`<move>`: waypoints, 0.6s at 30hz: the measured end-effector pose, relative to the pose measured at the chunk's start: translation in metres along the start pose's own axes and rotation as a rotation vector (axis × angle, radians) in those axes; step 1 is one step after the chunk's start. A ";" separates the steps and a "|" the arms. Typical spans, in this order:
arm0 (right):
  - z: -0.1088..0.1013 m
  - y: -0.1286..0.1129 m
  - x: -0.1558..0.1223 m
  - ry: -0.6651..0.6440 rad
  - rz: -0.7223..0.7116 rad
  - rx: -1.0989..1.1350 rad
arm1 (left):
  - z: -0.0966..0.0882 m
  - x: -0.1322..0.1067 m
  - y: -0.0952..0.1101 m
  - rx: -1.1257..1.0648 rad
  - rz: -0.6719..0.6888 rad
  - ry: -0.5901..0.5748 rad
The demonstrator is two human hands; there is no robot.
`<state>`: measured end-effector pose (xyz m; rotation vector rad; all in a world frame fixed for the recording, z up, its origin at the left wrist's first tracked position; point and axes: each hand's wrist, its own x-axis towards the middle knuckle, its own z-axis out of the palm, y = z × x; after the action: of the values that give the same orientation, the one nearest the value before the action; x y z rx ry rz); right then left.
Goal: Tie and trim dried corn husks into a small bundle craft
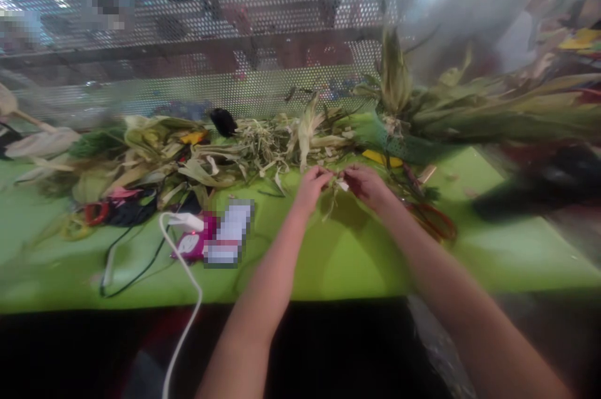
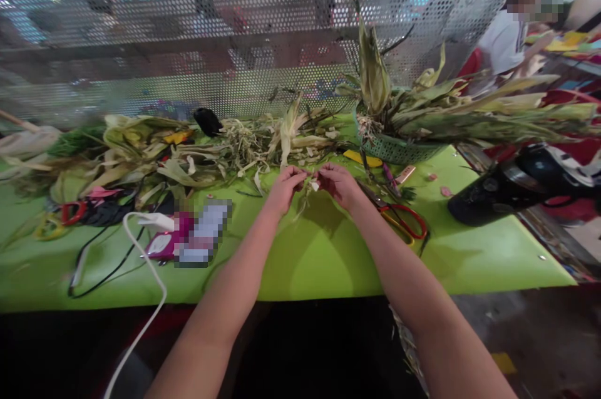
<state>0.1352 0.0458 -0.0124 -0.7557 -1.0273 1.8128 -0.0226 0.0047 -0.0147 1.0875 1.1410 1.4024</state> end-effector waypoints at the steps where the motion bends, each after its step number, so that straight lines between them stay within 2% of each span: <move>1: 0.000 0.001 0.001 -0.006 -0.004 0.010 | 0.001 0.000 -0.001 -0.078 -0.008 -0.019; 5: 0.001 0.001 0.000 -0.010 -0.042 -0.024 | 0.003 -0.001 -0.003 -0.165 -0.017 -0.069; 9: 0.002 -0.002 -0.002 -0.042 -0.074 -0.147 | 0.004 -0.001 0.000 -0.052 0.026 -0.027; 13: 0.004 -0.001 -0.001 -0.010 -0.077 -0.288 | 0.001 0.000 0.003 0.064 0.029 0.030; 18: 0.004 -0.004 -0.002 0.012 -0.122 -0.545 | -0.005 0.003 -0.002 0.155 -0.005 -0.016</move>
<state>0.1345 0.0440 -0.0072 -0.9965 -1.5512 1.4298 -0.0271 0.0072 -0.0171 1.2014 1.2571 1.3160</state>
